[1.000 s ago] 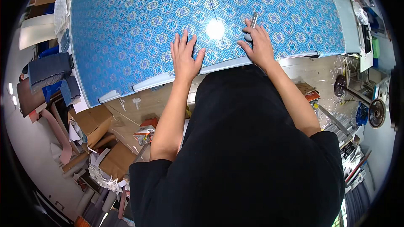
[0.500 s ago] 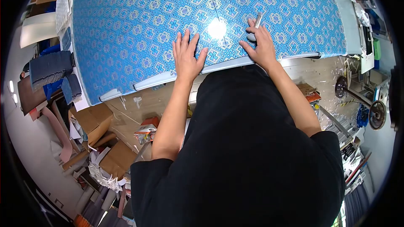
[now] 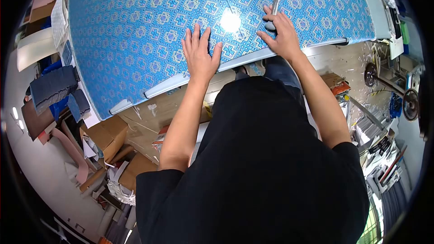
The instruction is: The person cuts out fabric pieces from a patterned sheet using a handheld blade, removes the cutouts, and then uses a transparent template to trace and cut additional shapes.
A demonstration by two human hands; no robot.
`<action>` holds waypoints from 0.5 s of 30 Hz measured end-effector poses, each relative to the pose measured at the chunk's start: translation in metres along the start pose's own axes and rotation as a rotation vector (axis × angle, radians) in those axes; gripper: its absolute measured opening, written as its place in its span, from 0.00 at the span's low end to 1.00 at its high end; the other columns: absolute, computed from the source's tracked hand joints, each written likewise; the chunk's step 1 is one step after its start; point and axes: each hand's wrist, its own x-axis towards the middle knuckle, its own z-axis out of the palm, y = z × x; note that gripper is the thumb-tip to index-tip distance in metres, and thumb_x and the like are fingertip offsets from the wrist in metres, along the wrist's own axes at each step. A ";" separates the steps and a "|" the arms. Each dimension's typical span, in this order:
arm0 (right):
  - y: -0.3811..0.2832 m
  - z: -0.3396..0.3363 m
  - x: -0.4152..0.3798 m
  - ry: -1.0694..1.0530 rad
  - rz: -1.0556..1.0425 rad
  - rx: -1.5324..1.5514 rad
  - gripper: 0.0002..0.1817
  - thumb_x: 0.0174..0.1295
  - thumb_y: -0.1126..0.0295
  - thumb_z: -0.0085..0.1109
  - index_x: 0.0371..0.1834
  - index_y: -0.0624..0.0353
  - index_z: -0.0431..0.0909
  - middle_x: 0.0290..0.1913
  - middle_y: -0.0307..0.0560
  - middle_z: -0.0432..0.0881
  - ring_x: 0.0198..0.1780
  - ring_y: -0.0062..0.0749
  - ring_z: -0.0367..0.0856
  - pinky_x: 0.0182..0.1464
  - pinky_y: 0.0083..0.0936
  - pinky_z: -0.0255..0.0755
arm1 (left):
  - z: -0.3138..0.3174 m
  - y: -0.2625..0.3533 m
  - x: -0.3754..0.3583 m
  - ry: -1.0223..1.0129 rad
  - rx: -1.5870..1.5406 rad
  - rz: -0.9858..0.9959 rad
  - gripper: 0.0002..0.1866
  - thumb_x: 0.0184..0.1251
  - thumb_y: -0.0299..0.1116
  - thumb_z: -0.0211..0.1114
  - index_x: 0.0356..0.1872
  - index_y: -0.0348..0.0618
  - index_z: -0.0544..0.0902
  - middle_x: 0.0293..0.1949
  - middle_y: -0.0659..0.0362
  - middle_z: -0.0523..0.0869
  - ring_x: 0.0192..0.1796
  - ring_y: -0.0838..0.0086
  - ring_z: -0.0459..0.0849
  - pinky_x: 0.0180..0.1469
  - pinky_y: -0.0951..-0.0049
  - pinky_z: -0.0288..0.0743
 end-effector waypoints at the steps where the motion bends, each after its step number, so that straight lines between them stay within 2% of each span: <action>1: 0.002 0.002 0.000 0.005 -0.004 -0.006 0.25 0.65 0.56 0.74 0.58 0.56 0.77 0.75 0.45 0.78 0.68 0.54 0.79 0.80 0.51 0.62 | 0.001 -0.001 0.001 -0.009 -0.001 0.001 0.31 0.71 0.48 0.70 0.71 0.47 0.80 0.80 0.45 0.68 0.83 0.39 0.58 0.82 0.34 0.45; 7: -0.001 0.001 -0.002 0.041 -0.032 -0.015 0.23 0.65 0.57 0.74 0.57 0.56 0.78 0.75 0.45 0.78 0.65 0.53 0.80 0.79 0.51 0.62 | 0.003 -0.003 -0.001 0.029 0.022 0.035 0.32 0.71 0.49 0.69 0.72 0.47 0.78 0.80 0.45 0.68 0.83 0.39 0.59 0.83 0.35 0.44; 9: -0.002 -0.001 -0.002 -0.006 0.002 -0.001 0.24 0.65 0.56 0.73 0.58 0.56 0.78 0.74 0.46 0.79 0.65 0.52 0.80 0.79 0.51 0.62 | 0.004 -0.002 0.000 0.054 0.026 0.023 0.32 0.71 0.49 0.69 0.73 0.47 0.78 0.80 0.46 0.69 0.83 0.41 0.59 0.83 0.36 0.44; 11: 0.003 0.004 -0.002 0.038 -0.074 -0.011 0.24 0.65 0.56 0.73 0.58 0.56 0.78 0.72 0.48 0.80 0.63 0.52 0.81 0.79 0.51 0.62 | 0.003 -0.003 -0.002 0.051 0.009 0.031 0.33 0.71 0.50 0.69 0.73 0.48 0.77 0.80 0.47 0.69 0.83 0.42 0.59 0.83 0.37 0.45; 13: 0.002 0.003 -0.002 -0.018 -0.009 -0.005 0.24 0.65 0.56 0.73 0.58 0.56 0.78 0.71 0.49 0.81 0.63 0.52 0.82 0.79 0.51 0.62 | 0.001 -0.002 -0.005 0.057 0.008 0.004 0.33 0.71 0.51 0.69 0.74 0.49 0.77 0.80 0.47 0.68 0.84 0.44 0.58 0.84 0.39 0.45; 15: 0.004 0.002 -0.001 -0.049 -0.002 0.004 0.25 0.66 0.55 0.73 0.61 0.53 0.77 0.75 0.52 0.77 0.64 0.50 0.82 0.81 0.52 0.59 | 0.001 -0.001 -0.002 0.027 0.010 -0.002 0.34 0.71 0.51 0.70 0.75 0.51 0.76 0.82 0.47 0.67 0.84 0.43 0.57 0.84 0.38 0.43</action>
